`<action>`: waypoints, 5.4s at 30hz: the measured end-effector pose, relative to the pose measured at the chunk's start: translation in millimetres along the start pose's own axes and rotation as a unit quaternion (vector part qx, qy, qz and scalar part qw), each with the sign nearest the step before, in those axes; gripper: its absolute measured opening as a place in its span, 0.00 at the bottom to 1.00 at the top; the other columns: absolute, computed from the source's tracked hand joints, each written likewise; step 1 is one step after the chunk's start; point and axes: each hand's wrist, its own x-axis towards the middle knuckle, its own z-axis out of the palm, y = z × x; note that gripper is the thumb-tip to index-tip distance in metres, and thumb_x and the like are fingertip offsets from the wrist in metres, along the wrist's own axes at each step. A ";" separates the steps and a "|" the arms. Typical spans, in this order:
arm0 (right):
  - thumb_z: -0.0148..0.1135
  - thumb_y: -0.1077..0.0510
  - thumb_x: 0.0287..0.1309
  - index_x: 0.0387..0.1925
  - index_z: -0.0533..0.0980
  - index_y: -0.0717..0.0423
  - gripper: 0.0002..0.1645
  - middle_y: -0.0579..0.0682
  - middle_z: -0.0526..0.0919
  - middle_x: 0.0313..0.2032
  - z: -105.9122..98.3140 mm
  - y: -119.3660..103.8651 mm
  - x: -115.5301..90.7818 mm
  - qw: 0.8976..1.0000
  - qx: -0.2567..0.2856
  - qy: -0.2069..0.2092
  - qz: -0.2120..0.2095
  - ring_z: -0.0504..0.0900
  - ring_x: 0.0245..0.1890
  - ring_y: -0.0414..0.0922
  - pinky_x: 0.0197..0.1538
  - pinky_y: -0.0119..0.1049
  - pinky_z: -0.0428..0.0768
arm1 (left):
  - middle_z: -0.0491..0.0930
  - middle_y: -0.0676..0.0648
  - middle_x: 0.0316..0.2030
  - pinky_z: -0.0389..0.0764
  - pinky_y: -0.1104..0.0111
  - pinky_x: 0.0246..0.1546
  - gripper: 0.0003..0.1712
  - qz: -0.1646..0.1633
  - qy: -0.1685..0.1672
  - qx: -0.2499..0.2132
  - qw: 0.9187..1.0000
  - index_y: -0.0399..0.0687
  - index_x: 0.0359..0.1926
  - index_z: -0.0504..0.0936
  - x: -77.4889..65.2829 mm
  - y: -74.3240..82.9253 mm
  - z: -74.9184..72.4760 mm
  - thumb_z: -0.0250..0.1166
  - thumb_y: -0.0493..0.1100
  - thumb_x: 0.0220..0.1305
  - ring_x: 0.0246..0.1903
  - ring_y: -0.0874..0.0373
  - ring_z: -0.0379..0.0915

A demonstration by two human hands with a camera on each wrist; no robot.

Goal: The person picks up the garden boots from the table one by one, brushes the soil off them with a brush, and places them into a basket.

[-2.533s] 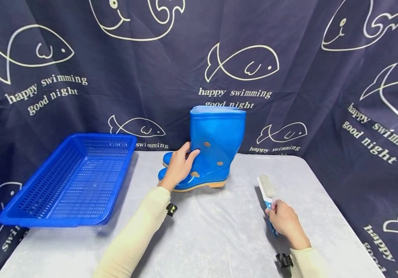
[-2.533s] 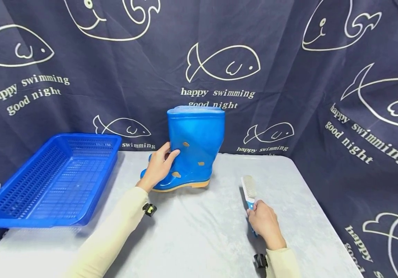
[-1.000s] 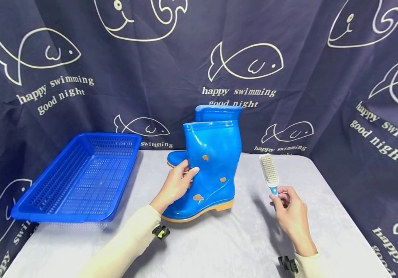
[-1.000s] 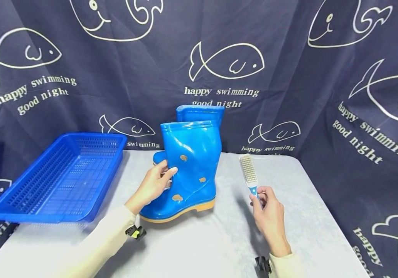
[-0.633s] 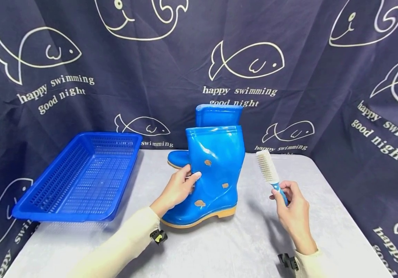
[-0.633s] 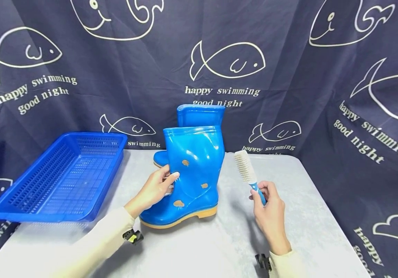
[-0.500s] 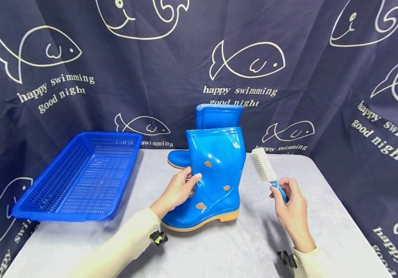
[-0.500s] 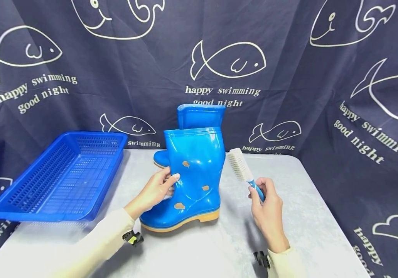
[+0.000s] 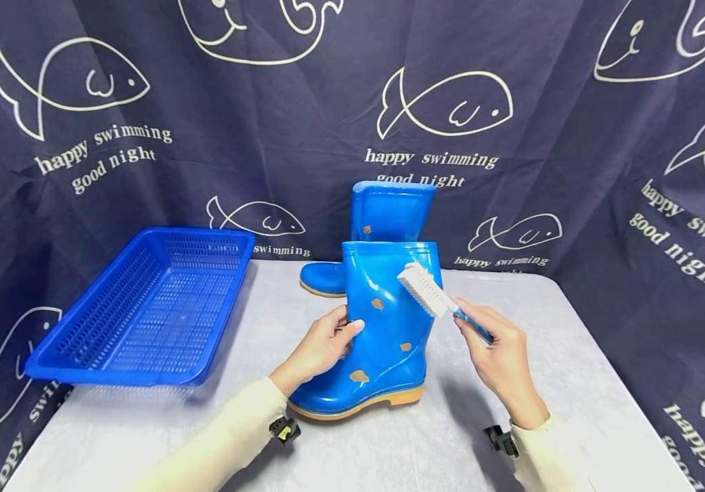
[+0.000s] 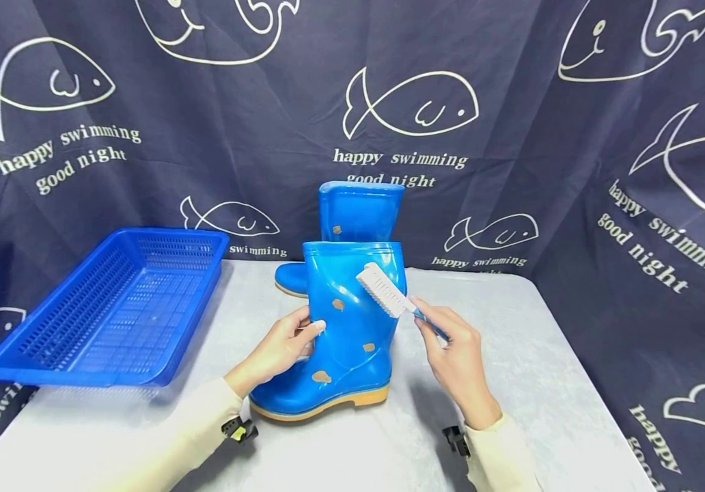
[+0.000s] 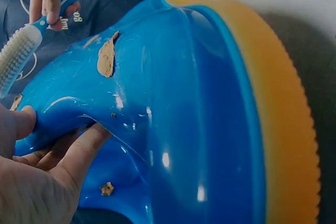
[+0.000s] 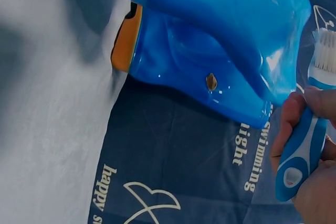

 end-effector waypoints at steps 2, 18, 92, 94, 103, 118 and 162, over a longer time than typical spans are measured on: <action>0.70 0.71 0.55 0.51 0.86 0.51 0.23 0.53 0.90 0.38 1.7 -1.4 2.5 1.000 -0.007 -0.006 -0.004 0.78 0.37 0.22 0.39 0.16 0.74 | 0.76 0.50 0.31 0.74 0.71 0.32 0.18 0.005 0.001 0.006 1.000 0.49 0.60 0.74 0.9 0.3 0.2 0.53 0.51 0.78 0.27 0.58 0.72; 0.72 0.71 0.51 0.49 0.87 0.47 0.25 0.49 0.90 0.35 4.9 4.1 23.6 0.997 -0.046 -0.049 -0.047 0.77 0.40 0.20 0.43 0.16 0.73 | 0.78 0.41 0.62 0.84 0.52 0.56 0.30 -0.002 -0.018 0.006 1.000 0.55 0.72 0.65 15.2 -3.1 -3.4 0.54 0.58 0.76 0.61 0.44 0.79; 0.64 0.82 0.46 0.57 0.82 0.49 0.39 0.51 0.82 0.38 0.2 -3.9 62.4 0.951 -0.115 -0.191 -0.213 0.77 0.37 0.44 0.39 0.34 0.77 | 0.79 0.42 0.61 0.83 0.51 0.58 0.29 -0.003 -0.021 -0.003 1.000 0.56 0.72 0.65 12.9 -11.6 -7.2 0.53 0.58 0.76 0.61 0.45 0.78; 0.64 0.82 0.45 0.56 0.83 0.49 0.39 0.50 0.81 0.36 -0.1 -1.4 61.7 0.949 -0.117 -0.199 -0.215 0.77 0.35 0.43 0.38 0.35 0.77 | 0.78 0.41 0.62 0.83 0.51 0.57 0.30 -0.001 -0.026 -0.007 1.000 0.56 0.73 0.64 13.2 -12.5 -6.1 0.53 0.58 0.76 0.62 0.44 0.78; 0.64 0.81 0.48 0.57 0.82 0.45 0.39 0.46 0.82 0.38 -6.4 -5.0 49.9 0.942 -0.110 -0.247 -0.201 0.77 0.38 0.40 0.41 0.36 0.80 | 0.79 0.42 0.62 0.84 0.51 0.56 0.27 -0.004 -0.013 -0.002 1.000 0.57 0.71 0.66 13.0 -9.3 -10.5 0.54 0.56 0.77 0.60 0.44 0.79; 0.62 0.81 0.46 0.57 0.82 0.47 0.39 0.48 0.81 0.35 3.5 -2.8 52.9 0.945 -0.120 -0.220 -0.212 0.76 0.34 0.42 0.36 0.37 0.79 | 0.78 0.42 0.62 0.83 0.51 0.57 0.29 -0.011 -0.023 -0.013 1.000 0.59 0.72 0.65 8.0 -14.5 -7.4 0.54 0.59 0.76 0.62 0.45 0.78; 0.62 0.81 0.47 0.58 0.81 0.48 0.39 0.50 0.83 0.38 -7.1 -18.9 60.2 0.954 -0.127 -0.191 -0.192 0.77 0.35 0.43 0.35 0.35 0.78 | 0.77 0.42 0.63 0.82 0.49 0.58 0.31 0.005 -0.022 -0.002 1.000 0.58 0.73 0.64 8.6 -9.9 -6.0 0.53 0.61 0.75 0.62 0.44 0.78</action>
